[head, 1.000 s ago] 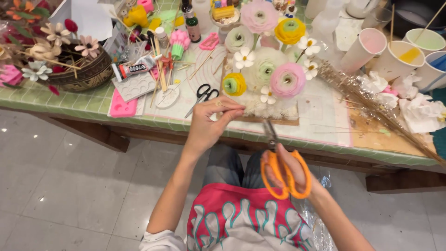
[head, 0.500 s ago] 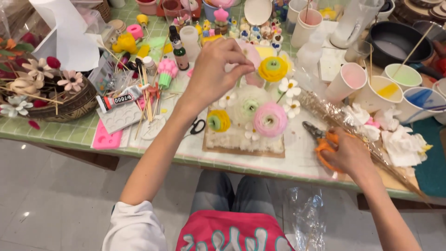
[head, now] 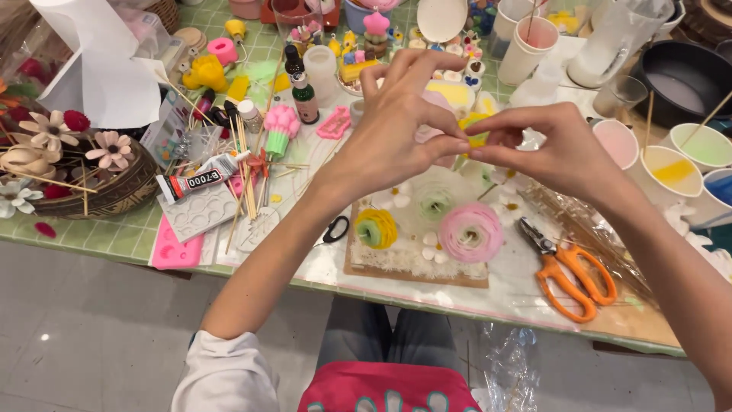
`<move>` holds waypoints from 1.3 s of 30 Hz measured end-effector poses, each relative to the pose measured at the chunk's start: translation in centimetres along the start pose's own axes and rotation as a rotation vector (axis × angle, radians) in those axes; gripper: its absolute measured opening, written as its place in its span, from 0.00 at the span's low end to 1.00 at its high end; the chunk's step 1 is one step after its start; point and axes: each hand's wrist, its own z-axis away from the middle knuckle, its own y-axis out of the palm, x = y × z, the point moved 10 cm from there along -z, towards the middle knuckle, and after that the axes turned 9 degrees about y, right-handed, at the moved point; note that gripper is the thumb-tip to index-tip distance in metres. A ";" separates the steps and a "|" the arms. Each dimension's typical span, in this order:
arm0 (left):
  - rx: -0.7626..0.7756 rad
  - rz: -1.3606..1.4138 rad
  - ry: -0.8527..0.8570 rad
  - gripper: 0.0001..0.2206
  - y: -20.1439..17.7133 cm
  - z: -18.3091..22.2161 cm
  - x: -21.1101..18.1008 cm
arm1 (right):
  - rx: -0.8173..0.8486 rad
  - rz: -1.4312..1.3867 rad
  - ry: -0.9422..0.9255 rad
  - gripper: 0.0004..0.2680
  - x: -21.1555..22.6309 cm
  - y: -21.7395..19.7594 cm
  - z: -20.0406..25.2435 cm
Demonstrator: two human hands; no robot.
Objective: Arranging and trimming artificial flowers on a decorative base at a craft table.
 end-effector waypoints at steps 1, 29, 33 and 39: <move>0.000 0.000 -0.002 0.05 -0.1 -0.2 0.2 | 0.002 -0.001 0.000 0.10 -0.3 0.4 -0.7; -0.042 -0.050 0.075 0.06 0.0 0.9 1.1 | 0.065 0.005 -0.165 0.04 -0.4 3.4 -3.5; -0.054 -0.080 0.090 0.06 0.3 0.8 0.7 | 0.057 0.024 -0.204 0.05 -0.3 3.5 -3.2; -0.026 -0.099 0.070 0.06 0.9 1.5 0.6 | 0.069 0.039 -0.167 0.05 0.3 2.9 -2.5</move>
